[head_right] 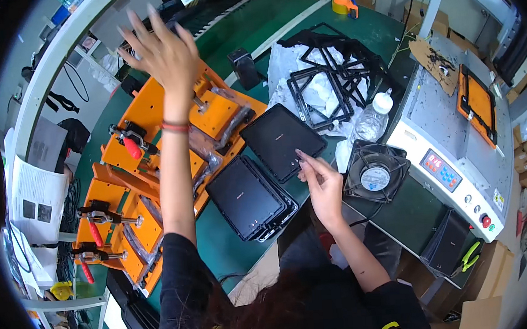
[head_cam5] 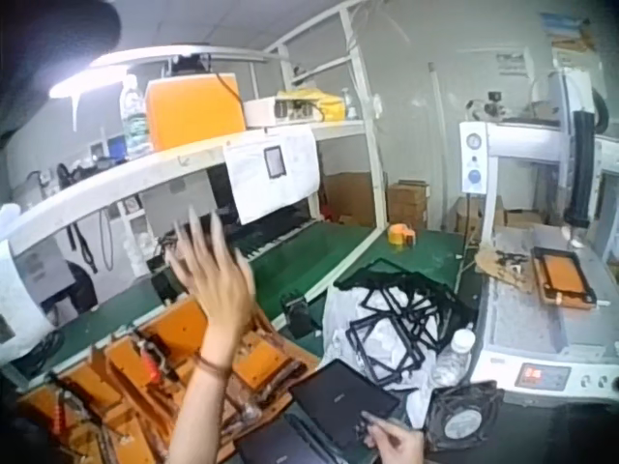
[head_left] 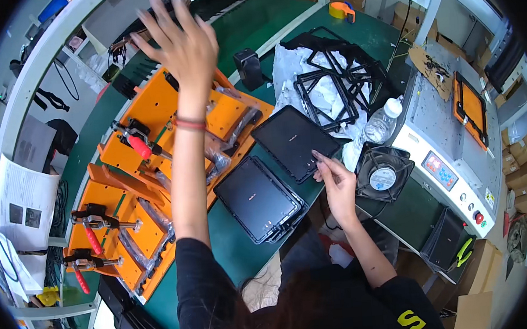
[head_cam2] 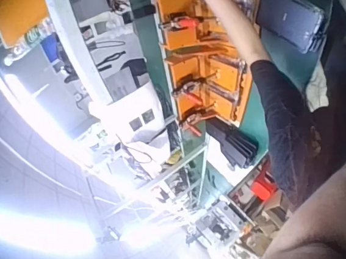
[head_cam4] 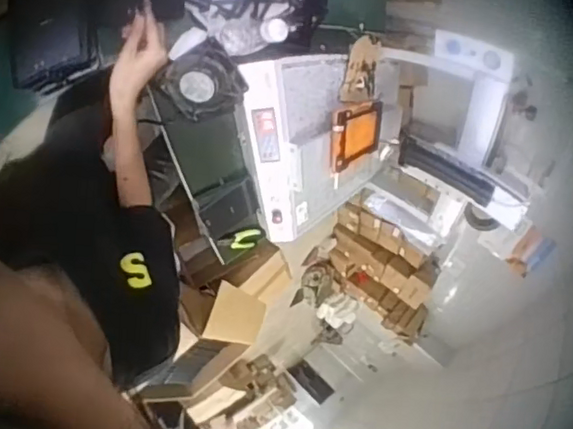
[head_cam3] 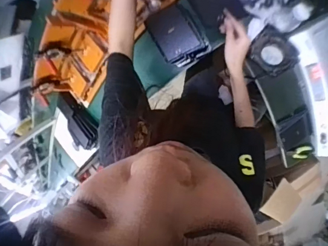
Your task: The person assembles black rectangular electronic devices by placing them into orange clamping jigs and operating a lever to secure them. They repeatedly pick up devices from a cardboard box, place them into the jig, clamp them, and then remove them to stack on the table.
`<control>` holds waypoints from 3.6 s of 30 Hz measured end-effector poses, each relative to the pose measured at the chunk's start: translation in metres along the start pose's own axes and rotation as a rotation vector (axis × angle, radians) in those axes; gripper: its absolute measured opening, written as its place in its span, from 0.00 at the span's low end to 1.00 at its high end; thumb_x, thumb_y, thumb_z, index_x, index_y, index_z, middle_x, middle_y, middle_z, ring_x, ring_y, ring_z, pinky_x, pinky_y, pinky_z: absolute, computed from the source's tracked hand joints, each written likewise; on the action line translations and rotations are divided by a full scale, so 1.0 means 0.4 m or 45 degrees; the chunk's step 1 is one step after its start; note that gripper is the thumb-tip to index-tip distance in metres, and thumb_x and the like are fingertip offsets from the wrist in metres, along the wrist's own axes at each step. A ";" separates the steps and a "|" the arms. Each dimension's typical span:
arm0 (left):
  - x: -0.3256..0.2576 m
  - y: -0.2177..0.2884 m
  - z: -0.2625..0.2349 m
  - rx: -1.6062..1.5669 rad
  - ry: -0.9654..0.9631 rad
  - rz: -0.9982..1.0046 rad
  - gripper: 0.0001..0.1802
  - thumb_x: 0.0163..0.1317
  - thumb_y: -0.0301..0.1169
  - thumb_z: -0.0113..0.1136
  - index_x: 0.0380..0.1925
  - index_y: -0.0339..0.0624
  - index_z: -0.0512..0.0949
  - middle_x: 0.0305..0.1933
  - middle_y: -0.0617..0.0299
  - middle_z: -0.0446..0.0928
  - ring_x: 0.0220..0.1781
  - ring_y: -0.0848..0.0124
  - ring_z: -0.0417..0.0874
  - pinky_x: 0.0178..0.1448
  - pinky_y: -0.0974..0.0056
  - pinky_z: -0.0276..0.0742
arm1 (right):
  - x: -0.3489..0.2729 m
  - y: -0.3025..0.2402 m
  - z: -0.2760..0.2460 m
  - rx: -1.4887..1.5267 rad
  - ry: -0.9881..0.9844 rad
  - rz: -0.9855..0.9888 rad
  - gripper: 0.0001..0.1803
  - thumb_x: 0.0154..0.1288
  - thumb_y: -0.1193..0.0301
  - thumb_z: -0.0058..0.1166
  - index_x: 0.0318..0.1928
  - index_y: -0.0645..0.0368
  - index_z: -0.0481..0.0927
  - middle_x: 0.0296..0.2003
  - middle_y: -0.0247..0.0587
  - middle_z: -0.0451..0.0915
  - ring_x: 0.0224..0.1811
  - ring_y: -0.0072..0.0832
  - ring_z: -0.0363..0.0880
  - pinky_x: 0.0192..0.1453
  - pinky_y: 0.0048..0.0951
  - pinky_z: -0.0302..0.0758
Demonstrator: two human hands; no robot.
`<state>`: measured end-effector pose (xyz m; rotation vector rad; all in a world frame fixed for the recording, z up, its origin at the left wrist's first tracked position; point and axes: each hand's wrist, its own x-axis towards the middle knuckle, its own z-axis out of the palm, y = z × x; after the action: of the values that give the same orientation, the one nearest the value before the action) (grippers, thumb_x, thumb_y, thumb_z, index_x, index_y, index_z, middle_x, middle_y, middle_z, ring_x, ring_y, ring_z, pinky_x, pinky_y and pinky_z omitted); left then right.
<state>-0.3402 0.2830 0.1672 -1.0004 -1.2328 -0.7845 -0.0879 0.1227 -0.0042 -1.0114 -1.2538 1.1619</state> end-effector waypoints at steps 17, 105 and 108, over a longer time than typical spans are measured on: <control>0.012 -0.137 -0.197 -0.762 -0.657 -0.599 0.20 0.66 0.39 0.47 0.43 0.29 0.70 0.39 0.33 0.74 0.43 0.38 0.74 0.50 0.45 0.68 | 0.296 0.204 0.364 -0.234 -0.536 -0.094 0.12 0.61 0.72 0.56 0.42 0.65 0.82 0.22 0.49 0.81 0.24 0.28 0.82 0.30 0.26 0.76; -0.406 -0.228 -0.879 -1.123 -1.269 -1.476 0.33 0.72 0.48 0.33 0.64 0.30 0.56 0.66 0.44 0.61 0.70 0.56 0.58 0.73 0.57 0.49 | -0.223 -0.094 0.082 -0.116 -0.466 -0.175 0.09 0.68 0.71 0.47 0.35 0.64 0.76 0.25 0.39 0.79 0.27 0.24 0.78 0.32 0.25 0.74; -0.499 -0.180 -0.774 -1.573 -1.201 -2.254 0.35 0.72 0.50 0.33 0.67 0.32 0.53 0.69 0.48 0.58 0.72 0.59 0.55 0.74 0.56 0.45 | -0.009 0.016 0.090 0.088 -0.443 -0.055 0.23 0.74 0.58 0.38 0.49 0.66 0.74 0.48 0.43 0.77 0.56 0.28 0.71 0.64 0.26 0.59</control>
<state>-0.3238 -0.0378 -0.0269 -0.9885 -2.5181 -2.9197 -0.1240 0.1181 -0.0084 -0.7469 -1.4869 1.3779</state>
